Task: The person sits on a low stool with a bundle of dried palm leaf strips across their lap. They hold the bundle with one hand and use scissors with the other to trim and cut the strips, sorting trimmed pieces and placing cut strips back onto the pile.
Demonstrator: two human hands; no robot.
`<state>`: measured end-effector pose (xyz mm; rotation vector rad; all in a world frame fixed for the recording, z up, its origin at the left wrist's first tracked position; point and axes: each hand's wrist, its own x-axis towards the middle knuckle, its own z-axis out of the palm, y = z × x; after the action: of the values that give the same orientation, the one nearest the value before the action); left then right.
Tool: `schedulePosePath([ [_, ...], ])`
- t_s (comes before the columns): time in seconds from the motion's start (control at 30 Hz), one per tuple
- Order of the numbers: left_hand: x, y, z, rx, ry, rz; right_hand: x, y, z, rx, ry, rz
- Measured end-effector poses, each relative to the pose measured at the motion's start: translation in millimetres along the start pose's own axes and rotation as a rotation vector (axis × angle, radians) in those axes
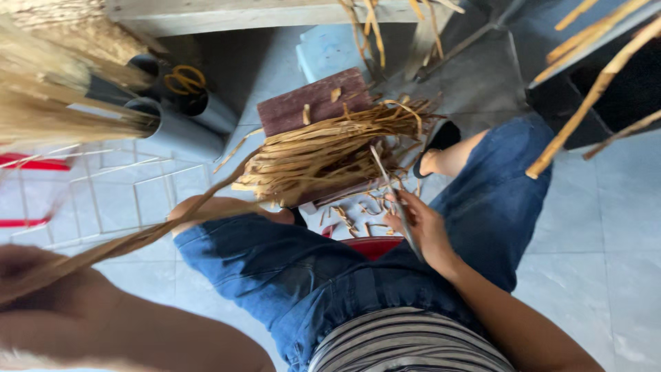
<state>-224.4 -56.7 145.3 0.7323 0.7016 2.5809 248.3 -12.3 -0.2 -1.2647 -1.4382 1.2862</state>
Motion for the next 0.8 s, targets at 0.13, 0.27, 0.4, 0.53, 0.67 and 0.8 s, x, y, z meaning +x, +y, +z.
schedulePosePath([
  [0.13,-9,-16,-11,0.171,0.058,-0.036,-29,-23,-19,-0.390,0.219,-0.036],
  [0.27,-28,-31,17,0.294,0.123,-0.118,-28,-35,-22,-0.391,0.316,-0.170],
  [0.4,-41,-37,35,0.479,0.114,-0.135,-23,-47,-23,-0.431,0.359,-0.283],
  [0.53,-43,-36,28,0.388,0.163,-0.191,-21,-56,-25,-0.472,0.359,-0.272],
  [0.67,-44,-37,12,0.487,0.141,-0.176,-20,-61,-25,-0.522,0.359,-0.328],
  [0.8,-42,-40,2,0.494,0.142,-0.175,-18,-65,-24,-0.598,0.401,-0.366],
])
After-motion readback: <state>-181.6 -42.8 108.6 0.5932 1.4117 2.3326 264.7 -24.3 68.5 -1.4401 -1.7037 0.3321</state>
